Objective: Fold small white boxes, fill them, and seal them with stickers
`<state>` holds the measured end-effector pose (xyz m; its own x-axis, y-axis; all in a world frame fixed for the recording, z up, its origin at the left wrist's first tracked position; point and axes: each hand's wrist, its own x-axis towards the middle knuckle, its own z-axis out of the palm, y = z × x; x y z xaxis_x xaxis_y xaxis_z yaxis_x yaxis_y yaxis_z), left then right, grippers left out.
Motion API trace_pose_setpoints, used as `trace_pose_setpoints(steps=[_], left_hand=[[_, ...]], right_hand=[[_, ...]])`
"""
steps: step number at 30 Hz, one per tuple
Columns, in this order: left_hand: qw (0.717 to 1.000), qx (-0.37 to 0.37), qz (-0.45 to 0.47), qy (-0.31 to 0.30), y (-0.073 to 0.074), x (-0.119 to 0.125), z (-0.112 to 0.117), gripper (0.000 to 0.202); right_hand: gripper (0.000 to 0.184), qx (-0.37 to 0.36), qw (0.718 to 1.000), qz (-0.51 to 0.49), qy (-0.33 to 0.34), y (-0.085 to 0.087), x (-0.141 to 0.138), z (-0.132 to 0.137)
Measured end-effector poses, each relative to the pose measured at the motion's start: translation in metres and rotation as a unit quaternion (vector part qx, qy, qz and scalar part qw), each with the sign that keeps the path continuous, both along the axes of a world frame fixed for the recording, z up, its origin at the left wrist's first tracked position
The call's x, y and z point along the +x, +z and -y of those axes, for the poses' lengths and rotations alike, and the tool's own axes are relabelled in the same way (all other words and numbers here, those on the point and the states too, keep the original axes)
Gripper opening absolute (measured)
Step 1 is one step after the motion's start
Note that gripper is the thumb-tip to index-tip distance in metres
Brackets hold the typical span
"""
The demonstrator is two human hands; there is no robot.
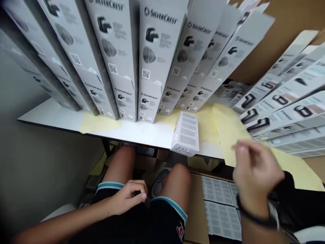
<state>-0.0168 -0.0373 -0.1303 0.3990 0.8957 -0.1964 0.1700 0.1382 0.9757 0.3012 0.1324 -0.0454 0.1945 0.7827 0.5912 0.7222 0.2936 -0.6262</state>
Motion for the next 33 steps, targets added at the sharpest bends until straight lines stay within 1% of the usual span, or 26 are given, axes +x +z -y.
trace_pose_setpoints(steps=[1,2,3,4,5,6,7,9,11,14,17,19,20,22,23,24,26,27,28,30,31,33], left_hand=[[0.999,0.028,-0.013,-0.018,0.002,0.001,0.001,0.038],[0.998,0.055,-0.027,-0.033,0.005,0.003,0.002,0.034],[0.995,0.078,-0.039,-0.043,0.008,0.005,0.001,0.031],[0.993,0.098,-0.048,-0.049,0.01,0.006,0.0,0.029],[0.991,0.112,-0.053,-0.053,0.013,0.008,-0.001,0.028],[0.99,0.121,-0.055,-0.054,0.017,0.009,-0.004,0.026],[0.989,0.129,-0.056,-0.053,0.02,0.01,-0.008,0.026],[0.987,0.142,-0.056,-0.048,0.026,0.014,-0.016,0.026],[0.985,0.156,-0.056,-0.043,0.032,0.018,-0.023,0.025],[0.983,0.172,-0.049,-0.035,0.04,0.023,-0.03,0.024],[0.981,0.194,0.002,-0.014,0.05,0.025,-0.041,0.02],[0.968,0.25,0.03,0.023,0.059,0.026,-0.055,0.016],[0.955,0.293,0.029,0.044,0.064,0.027,-0.065,0.016],[0.917,0.392,-0.01,0.073,0.072,0.031,-0.092,0.028],[0.898,0.432,-0.044,0.072,0.075,0.034,-0.107,0.04],[0.881,0.462,-0.084,0.057,0.077,0.037,-0.123,0.053],[0.863,0.48,-0.158,0.007,0.077,0.044,-0.153,0.078],[0.858,0.478,-0.188,-0.023,0.076,0.047,-0.165,0.081],[0.854,0.473,-0.212,-0.051,0.074,0.049,-0.176,0.078],[0.846,0.473,-0.23,-0.087,0.07,0.052,-0.19,0.062],[0.843,0.479,-0.226,-0.091,0.067,0.053,-0.194,0.054],[0.843,0.493,-0.2,-0.08,0.062,0.053,-0.197,0.046]], right_hand=[[0.016,-0.05,0.997,-0.007,0.06,-0.001,-0.012,0.038],[0.011,-0.098,0.985,0.004,0.143,-0.004,-0.026,0.074],[0.017,-0.15,0.956,-0.006,0.253,-0.01,-0.041,0.107],[0.028,-0.21,0.919,-0.032,0.332,-0.017,-0.057,0.133],[0.033,-0.25,0.903,-0.055,0.345,-0.026,-0.072,0.152],[0.033,-0.265,0.9,-0.079,0.338,-0.034,-0.084,0.164],[0.032,-0.275,0.9,-0.102,0.323,-0.041,-0.093,0.17],[0.02,-0.271,0.907,-0.137,0.291,-0.048,-0.101,0.174],[0.01,-0.267,0.907,-0.163,0.282,-0.048,-0.101,0.172],[0.012,-0.257,0.907,-0.192,0.274,-0.04,-0.095,0.17],[0.012,-0.24,0.903,-0.213,0.285,-0.03,-0.086,0.164],[0.012,-0.214,0.9,-0.236,0.297,-0.024,-0.078,0.155],[0.012,-0.196,0.9,-0.247,0.301,-0.021,-0.074,0.15],[0.012,-0.153,0.907,-0.255,0.297,-0.014,-0.066,0.137],[0.012,-0.131,0.913,-0.254,0.291,-0.01,-0.062,0.13],[0.012,-0.112,0.919,-0.251,0.284,-0.007,-0.06,0.123],[0.013,-0.082,0.926,-0.253,0.268,-0.001,-0.056,0.112],[0.013,-0.072,0.928,-0.255,0.261,0.001,-0.055,0.107],[0.013,-0.065,0.93,-0.256,0.255,0.001,-0.054,0.103],[0.012,-0.063,0.932,-0.255,0.249,0.0,-0.053,0.098],[0.012,-0.066,0.933,-0.254,0.247,-0.002,-0.053,0.097],[0.01,-0.073,0.935,-0.248,0.242,-0.007,-0.052,0.094]])
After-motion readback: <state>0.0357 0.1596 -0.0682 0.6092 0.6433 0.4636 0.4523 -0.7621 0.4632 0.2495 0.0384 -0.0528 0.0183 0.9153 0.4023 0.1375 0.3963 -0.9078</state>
